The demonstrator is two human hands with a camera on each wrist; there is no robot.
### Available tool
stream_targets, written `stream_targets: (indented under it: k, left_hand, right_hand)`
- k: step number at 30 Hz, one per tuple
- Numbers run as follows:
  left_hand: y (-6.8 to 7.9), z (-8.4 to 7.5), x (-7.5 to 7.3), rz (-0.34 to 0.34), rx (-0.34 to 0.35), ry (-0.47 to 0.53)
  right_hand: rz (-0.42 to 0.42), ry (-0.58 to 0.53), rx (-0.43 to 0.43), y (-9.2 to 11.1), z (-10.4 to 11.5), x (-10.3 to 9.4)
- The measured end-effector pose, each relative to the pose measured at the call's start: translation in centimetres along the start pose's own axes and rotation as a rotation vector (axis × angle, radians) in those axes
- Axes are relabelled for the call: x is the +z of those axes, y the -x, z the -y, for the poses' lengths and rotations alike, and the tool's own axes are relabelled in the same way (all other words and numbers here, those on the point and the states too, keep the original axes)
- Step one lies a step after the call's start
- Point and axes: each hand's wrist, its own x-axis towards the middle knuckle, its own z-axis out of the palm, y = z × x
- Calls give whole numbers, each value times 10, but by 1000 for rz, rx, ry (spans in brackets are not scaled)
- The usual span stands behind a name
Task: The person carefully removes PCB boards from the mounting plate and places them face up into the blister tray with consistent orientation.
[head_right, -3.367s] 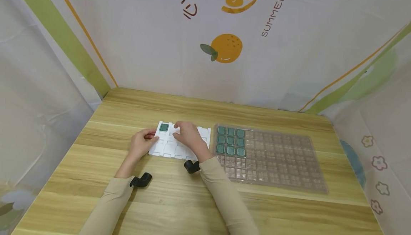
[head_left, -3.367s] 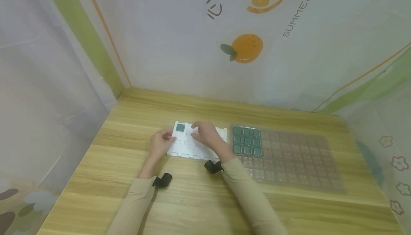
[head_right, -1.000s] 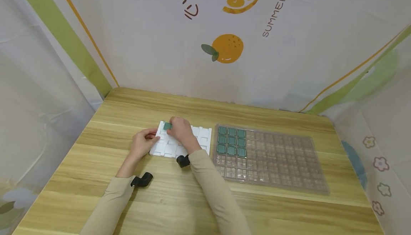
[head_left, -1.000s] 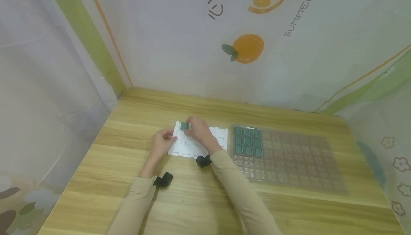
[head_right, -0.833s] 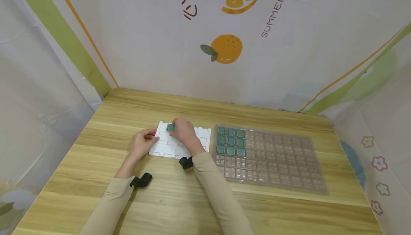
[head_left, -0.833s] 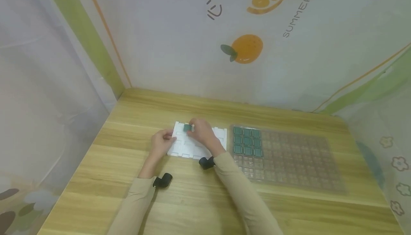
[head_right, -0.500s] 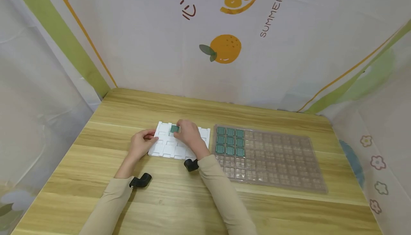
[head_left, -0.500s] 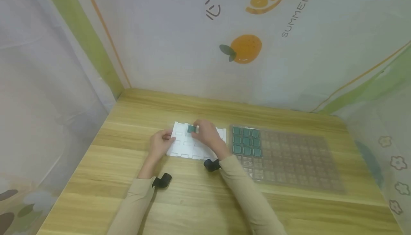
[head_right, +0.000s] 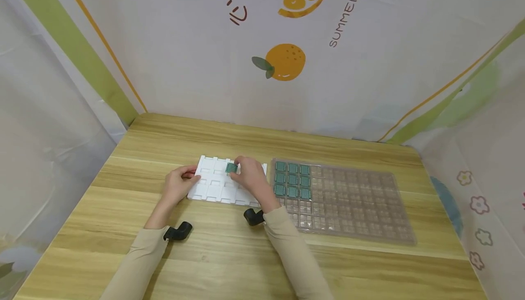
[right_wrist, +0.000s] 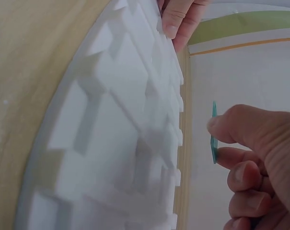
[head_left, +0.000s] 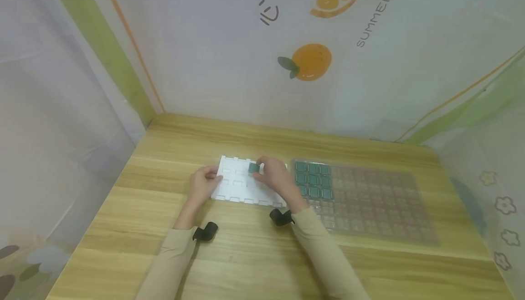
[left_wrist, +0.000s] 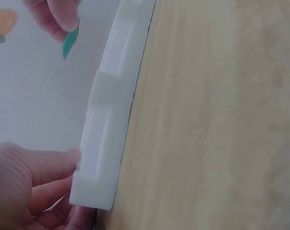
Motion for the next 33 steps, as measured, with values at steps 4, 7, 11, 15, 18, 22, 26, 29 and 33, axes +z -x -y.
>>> stream_targets:
  k: [4, 7, 11, 15, 18, 22, 26, 29, 33]
  left_hand:
    - [0, 1, 0, 6, 7, 4]
    - [0, 1, 0, 7, 13, 1]
    - [0, 1, 0, 6, 12, 1]
    - [0, 2, 0, 5, 8, 3]
    - [0, 2, 0, 4, 9, -3]
    - [0, 1, 0, 6, 10, -7]
    - [0, 2, 0, 8, 4, 0]
    - [0, 2, 0, 7, 3, 0]
    - [0, 1, 0, 2, 7, -5]
  right_hand:
    - [-29, -10, -16, 7, -7, -1]
    - [-31, -52, -19, 13, -13, -1]
    - [-26, -84, -9, 20, -20, -3]
    - [-36, -77, -1, 28, -29, -5]
    - [-50, -89, 6, 34, -35, -7]
    - [-57, -107, 43, 43, -43, -10]
    - [-59, -111, 65, 52, -49, -14]
    - [-69, -109, 50, 59, -53, -18]
    - [-87, -97, 26, 67, -60, -24]
